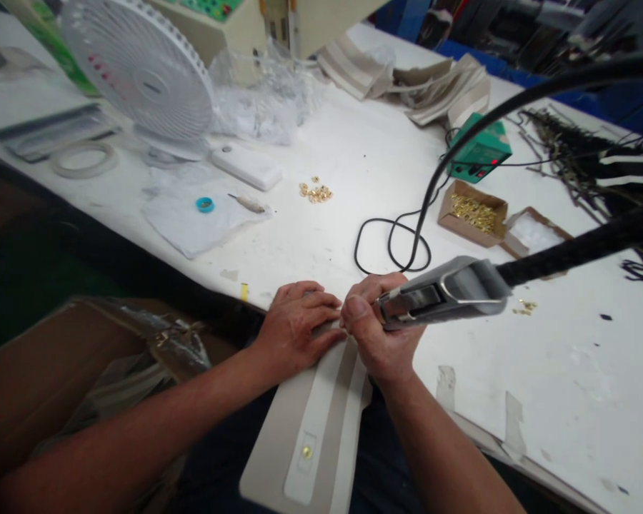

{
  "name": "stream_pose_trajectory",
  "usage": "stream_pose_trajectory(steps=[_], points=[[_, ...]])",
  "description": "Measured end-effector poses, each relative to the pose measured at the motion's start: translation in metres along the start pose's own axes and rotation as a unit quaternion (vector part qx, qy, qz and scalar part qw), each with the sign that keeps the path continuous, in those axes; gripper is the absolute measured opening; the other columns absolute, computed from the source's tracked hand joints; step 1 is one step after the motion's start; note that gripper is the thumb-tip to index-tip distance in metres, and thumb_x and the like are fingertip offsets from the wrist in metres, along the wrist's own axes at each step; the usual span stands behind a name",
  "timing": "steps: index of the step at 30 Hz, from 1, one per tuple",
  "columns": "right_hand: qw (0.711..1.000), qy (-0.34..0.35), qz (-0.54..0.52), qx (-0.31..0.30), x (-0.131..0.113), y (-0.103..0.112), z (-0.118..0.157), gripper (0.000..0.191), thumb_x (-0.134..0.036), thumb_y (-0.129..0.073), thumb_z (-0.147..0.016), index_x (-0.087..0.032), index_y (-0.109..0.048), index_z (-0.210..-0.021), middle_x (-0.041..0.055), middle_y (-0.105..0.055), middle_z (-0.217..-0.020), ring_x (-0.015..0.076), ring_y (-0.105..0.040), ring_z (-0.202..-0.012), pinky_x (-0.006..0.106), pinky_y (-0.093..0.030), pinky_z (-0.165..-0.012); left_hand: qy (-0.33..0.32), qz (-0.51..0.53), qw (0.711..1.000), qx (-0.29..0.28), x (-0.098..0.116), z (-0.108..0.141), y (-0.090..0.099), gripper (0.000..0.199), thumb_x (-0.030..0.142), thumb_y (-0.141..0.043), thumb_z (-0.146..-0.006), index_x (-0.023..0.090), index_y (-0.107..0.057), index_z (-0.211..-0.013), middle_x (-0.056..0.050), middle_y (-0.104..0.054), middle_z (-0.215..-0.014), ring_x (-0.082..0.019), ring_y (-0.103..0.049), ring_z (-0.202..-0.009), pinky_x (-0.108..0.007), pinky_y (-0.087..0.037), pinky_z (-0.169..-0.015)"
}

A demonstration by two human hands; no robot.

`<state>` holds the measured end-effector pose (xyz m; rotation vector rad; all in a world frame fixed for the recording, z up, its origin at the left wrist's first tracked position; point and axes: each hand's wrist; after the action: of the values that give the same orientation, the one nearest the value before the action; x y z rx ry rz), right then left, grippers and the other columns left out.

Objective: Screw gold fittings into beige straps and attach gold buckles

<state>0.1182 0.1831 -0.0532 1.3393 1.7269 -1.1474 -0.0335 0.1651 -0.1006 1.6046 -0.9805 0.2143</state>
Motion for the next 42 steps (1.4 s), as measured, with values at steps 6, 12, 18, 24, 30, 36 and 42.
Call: stream_pose_trajectory(steps=[6,12,18,24,30,36,42], points=[[1.000,0.011,0.018,0.003,0.002,0.000,-0.002,0.024,-0.027,-0.076,-0.090,-0.024,-0.053,-0.082,-0.0076,-0.047,-0.061,0.0117,-0.051,-0.049,0.026,-0.045,-0.043,-0.003,-0.008,1.000,-0.008,0.001,-0.001,0.001,0.016,0.042,-0.073,-0.094,0.030,-0.079,-0.102,0.002,-0.079,-0.117,-0.028,-0.058,-0.123,-0.049,-0.037,-0.104],[1.000,-0.016,0.003,0.011,-0.001,-0.002,-0.003,0.025,-0.026,-0.075,-0.091,-0.024,-0.052,-0.080,-0.0077,-0.048,-0.061,0.0108,-0.050,-0.047,0.026,-0.044,-0.043,-0.006,-0.008,1.000,-0.008,0.000,-0.001,0.001,0.017,0.042,-0.073,-0.094,0.029,-0.079,-0.103,0.001,-0.079,-0.118,-0.029,-0.058,-0.123,-0.050,-0.037,-0.103],[0.999,-0.028,0.012,0.029,-0.001,-0.003,-0.006,0.030,-0.031,-0.079,-0.088,-0.024,-0.051,-0.080,-0.0088,-0.047,-0.058,0.0106,-0.048,-0.045,0.025,-0.043,-0.041,-0.007,-0.008,1.000,0.000,0.001,-0.001,0.001,0.018,0.043,-0.070,-0.096,0.029,-0.079,-0.104,0.000,-0.079,-0.118,-0.029,-0.058,-0.123,-0.050,-0.037,-0.105],[1.000,-0.017,0.012,0.015,0.002,0.000,-0.005,0.025,-0.029,-0.076,-0.090,-0.024,-0.053,-0.082,-0.0080,-0.048,-0.060,0.0117,-0.051,-0.048,0.026,-0.046,-0.044,-0.007,-0.011,1.000,-0.007,0.002,-0.002,0.002,0.016,0.041,-0.069,-0.097,0.028,-0.078,-0.101,0.001,-0.078,-0.118,-0.028,-0.058,-0.123,-0.049,-0.038,-0.104],[1.000,-0.018,-0.017,0.013,0.005,0.001,-0.004,0.023,-0.024,-0.075,-0.092,-0.023,-0.054,-0.082,-0.0078,-0.051,-0.062,0.0109,-0.050,-0.048,0.025,-0.045,-0.044,-0.009,-0.011,1.000,-0.004,0.003,-0.002,0.002,0.015,0.041,-0.071,-0.096,0.028,-0.078,-0.101,0.001,-0.078,-0.119,-0.028,-0.058,-0.123,-0.049,-0.038,-0.105],[0.998,-0.026,0.057,0.019,0.007,0.007,0.001,0.033,-0.039,-0.081,-0.088,-0.021,-0.056,-0.075,-0.0052,-0.054,-0.060,0.0122,-0.052,-0.049,0.026,-0.044,-0.046,-0.012,-0.015,1.000,0.007,0.006,0.001,0.002,0.016,0.037,-0.076,-0.092,0.027,-0.077,-0.104,-0.001,-0.078,-0.118,-0.028,-0.058,-0.124,-0.049,-0.039,-0.107],[0.957,-0.073,0.263,0.097,-0.039,0.035,-0.018,0.047,-0.065,-0.073,-0.087,-0.019,-0.066,-0.085,0.0002,-0.061,-0.062,0.0174,-0.057,-0.052,0.029,-0.045,-0.050,-0.018,-0.042,0.998,0.032,0.010,0.006,0.001,0.022,0.036,-0.078,-0.091,0.026,-0.077,-0.111,-0.004,-0.077,-0.120,-0.029,-0.057,-0.123,-0.049,-0.039,-0.107]])
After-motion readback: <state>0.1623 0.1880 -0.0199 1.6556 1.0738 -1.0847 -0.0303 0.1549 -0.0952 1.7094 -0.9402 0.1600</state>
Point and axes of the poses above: each hand's wrist, its own z-axis away from the middle knuckle, its own y-axis out of the back of the hand, x = y × z
